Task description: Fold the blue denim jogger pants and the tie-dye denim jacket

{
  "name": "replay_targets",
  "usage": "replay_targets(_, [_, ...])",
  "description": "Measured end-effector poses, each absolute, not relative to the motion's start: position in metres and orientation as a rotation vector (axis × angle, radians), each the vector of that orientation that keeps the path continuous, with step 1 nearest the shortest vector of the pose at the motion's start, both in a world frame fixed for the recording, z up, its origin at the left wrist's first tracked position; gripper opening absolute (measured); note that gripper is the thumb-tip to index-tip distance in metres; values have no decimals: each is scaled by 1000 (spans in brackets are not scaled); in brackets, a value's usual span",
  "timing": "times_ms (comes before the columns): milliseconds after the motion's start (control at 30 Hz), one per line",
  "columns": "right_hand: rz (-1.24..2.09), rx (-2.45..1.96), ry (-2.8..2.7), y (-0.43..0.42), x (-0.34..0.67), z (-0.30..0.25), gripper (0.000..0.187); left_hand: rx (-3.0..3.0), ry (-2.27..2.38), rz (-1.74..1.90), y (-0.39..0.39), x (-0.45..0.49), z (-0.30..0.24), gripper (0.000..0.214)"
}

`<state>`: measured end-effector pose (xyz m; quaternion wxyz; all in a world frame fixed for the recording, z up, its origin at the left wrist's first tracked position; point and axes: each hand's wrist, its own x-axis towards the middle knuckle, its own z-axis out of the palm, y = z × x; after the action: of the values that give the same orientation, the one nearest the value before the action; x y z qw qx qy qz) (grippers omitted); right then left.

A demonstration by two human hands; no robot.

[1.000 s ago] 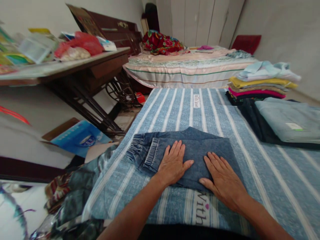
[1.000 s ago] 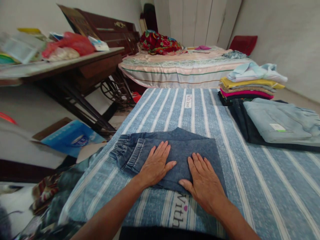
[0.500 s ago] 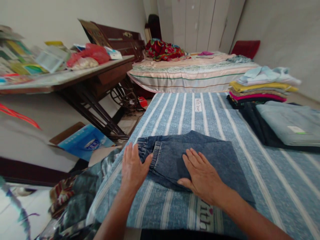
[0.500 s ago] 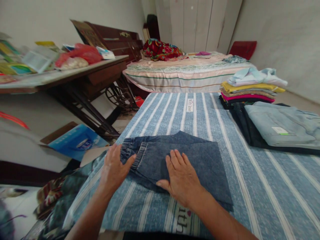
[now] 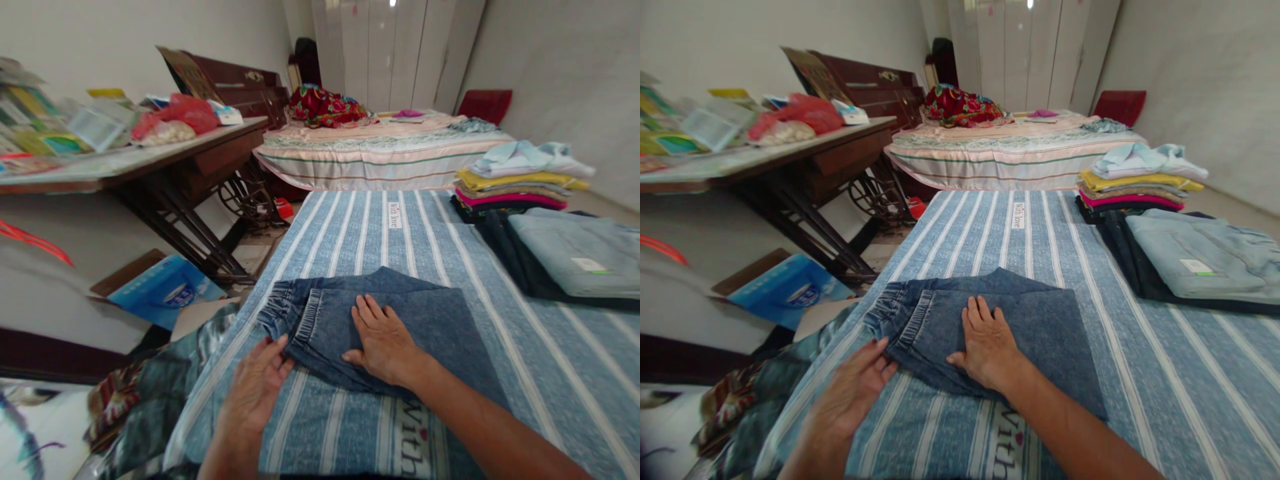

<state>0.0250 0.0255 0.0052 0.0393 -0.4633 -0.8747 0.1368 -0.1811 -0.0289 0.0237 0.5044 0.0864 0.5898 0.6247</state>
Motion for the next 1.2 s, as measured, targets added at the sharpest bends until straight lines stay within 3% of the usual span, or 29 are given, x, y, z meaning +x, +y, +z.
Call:
replay_targets(233, [425,-1425,-2685,40,22,6,80,428,1569,1405,-17,-151,23,41])
replay_targets(500, [388,-1475,-2612,38,27,6,75,279,1577,1534,-13,-147,15,28])
replay_targets(867, [296,-1483,-2657,39,24,2,73,309,1496,1552,-9,-129,27,29])
replay_targets(1100, [243,-1451,-2675,38,24,4,64,224,1528,1572,-6,-130,17,19])
replay_targets(1200, [261,-1460,-2688,41,24,9,52,229,1501,1579,-11,-134,13,19])
